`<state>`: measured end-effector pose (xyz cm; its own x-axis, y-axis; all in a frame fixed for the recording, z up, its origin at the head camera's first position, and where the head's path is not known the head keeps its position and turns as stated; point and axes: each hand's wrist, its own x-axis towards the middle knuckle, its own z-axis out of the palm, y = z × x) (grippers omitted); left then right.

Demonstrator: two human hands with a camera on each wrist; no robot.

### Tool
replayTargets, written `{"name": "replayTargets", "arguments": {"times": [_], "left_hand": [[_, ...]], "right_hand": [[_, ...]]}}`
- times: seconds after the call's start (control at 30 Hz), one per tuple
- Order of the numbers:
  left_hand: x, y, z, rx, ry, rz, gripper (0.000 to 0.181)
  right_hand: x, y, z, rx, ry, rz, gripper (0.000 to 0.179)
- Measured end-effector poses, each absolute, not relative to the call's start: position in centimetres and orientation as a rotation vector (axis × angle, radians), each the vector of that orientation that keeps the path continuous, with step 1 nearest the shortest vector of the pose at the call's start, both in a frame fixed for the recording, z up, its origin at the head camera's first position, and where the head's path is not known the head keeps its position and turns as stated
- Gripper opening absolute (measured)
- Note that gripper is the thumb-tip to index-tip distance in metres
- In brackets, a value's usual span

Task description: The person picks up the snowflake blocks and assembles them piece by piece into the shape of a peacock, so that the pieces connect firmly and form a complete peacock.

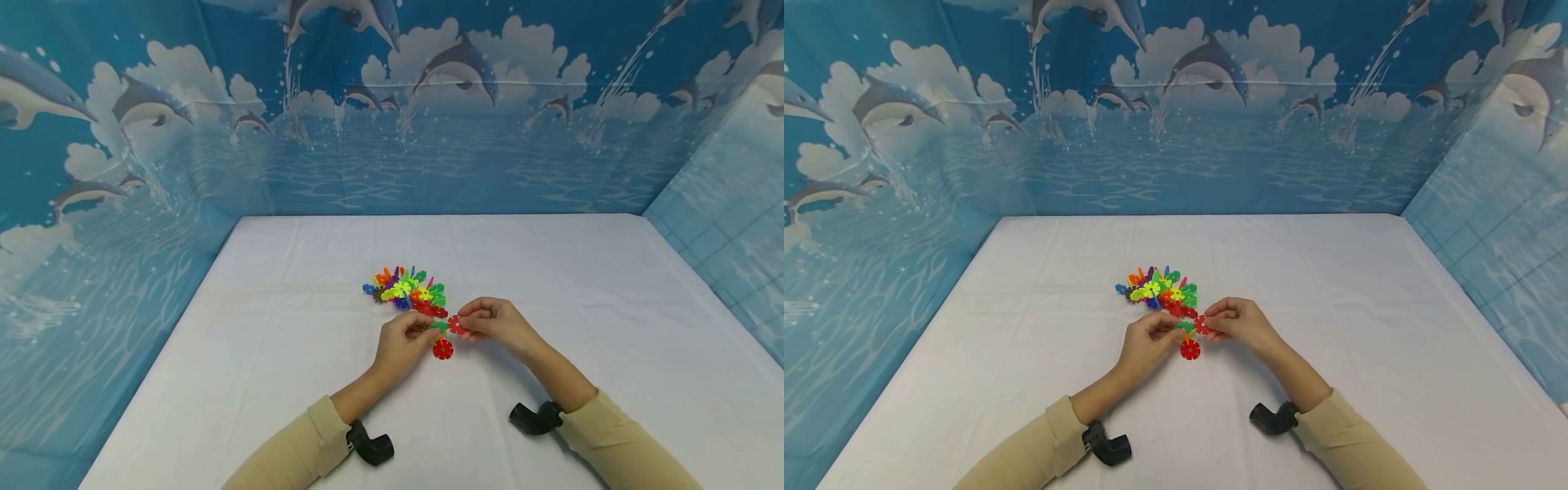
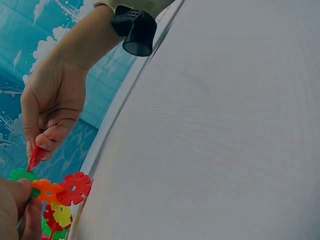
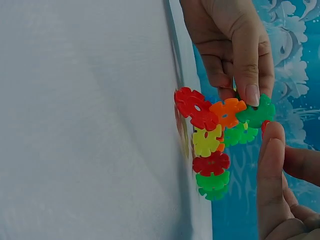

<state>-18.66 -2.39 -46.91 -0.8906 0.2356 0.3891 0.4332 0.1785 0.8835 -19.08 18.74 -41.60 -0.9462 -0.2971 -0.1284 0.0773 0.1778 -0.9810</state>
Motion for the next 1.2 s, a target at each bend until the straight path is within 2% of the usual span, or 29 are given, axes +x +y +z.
{"name": "replayTargets", "arguments": {"times": [0.87, 1.2], "left_hand": [[-18.7, -2.4, -47.1, -0.747, -2.226, -1.808, 0.005], [-18.6, -2.3, -46.5, -0.783, -2.236, -1.923, 0.009]], "right_hand": [[-18.6, 17.4, -42.6, -0.259, 2.079, -1.932, 0.017], [-19.2, 18.6, -42.4, -0.337, 2.176, -1.669, 0.021]]}}
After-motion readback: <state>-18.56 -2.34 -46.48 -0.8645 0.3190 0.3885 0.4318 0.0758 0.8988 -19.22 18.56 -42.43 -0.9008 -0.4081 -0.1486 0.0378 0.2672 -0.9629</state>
